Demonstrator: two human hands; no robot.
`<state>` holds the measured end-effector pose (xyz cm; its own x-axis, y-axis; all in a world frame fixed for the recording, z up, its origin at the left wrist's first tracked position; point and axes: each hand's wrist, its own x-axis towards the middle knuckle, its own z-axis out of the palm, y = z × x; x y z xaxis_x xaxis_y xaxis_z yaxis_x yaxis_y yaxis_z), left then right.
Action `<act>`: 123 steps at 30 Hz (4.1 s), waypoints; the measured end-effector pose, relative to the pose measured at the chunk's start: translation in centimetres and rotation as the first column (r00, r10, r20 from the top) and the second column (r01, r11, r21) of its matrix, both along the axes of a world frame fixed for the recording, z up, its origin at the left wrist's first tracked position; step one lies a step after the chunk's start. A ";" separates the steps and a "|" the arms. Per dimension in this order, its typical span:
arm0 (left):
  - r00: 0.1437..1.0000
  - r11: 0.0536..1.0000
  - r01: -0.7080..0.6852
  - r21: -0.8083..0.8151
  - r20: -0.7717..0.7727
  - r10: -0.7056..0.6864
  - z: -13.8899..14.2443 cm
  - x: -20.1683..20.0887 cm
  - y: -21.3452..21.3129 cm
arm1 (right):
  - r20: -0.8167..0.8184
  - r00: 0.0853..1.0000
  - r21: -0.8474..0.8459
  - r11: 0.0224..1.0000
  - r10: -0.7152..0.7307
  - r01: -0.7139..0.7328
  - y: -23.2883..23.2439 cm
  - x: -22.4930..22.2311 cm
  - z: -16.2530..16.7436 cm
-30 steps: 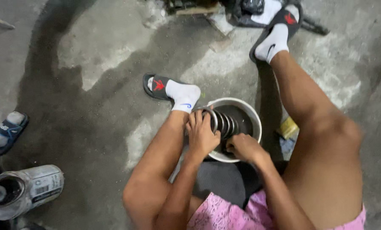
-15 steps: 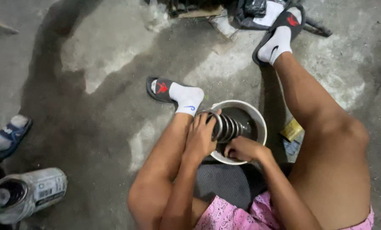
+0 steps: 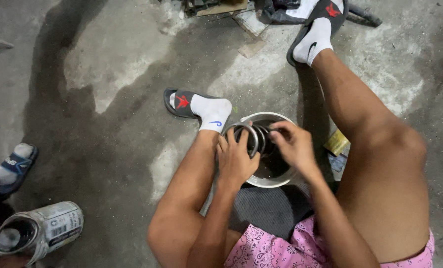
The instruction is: The person sits on the workshop floor with a bucket of dark liquid between their legs and scrubs metal rings by hand, working them one at a time in the liquid. Cleaned rings are set aside in a nearby container as the person continues through the batch.
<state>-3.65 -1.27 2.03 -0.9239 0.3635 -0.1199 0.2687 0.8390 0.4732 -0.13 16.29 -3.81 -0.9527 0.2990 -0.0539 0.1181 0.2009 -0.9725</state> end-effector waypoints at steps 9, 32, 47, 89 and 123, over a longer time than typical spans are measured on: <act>0.981 0.975 0.123 0.184 -0.169 -0.092 -2.2 0.2 -0.3 | -0.146 0.982 0.145 0.980 -0.118 0.140 -4.8 4.5 -0.4; 0.975 0.986 0.116 0.121 -0.202 -0.090 -3.1 0.7 -0.3 | -0.284 0.957 0.271 0.953 -0.057 0.137 -5.9 5.1 0.5; 0.980 0.986 0.063 0.154 -0.194 -0.032 -3.7 1.2 0.0 | -0.227 0.974 0.227 0.972 -0.006 0.059 -5.2 5.8 1.1; 0.970 0.988 0.037 0.148 -0.242 0.000 -4.1 1.1 0.1 | 0.245 0.969 -0.541 0.832 0.017 0.121 -5.9 6.9 -6.4; 0.974 0.978 0.064 0.196 -0.224 -0.019 -3.7 1.6 0.2 | 0.165 0.986 -0.161 0.986 -0.012 0.039 -3.6 3.4 -2.9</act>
<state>-2.07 -1.09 -1.67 -0.9028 0.3976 0.1637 0.4173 0.7186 0.5563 3.30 12.74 -6.71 -0.9193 0.2970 -0.2581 0.2809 0.0359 -0.9591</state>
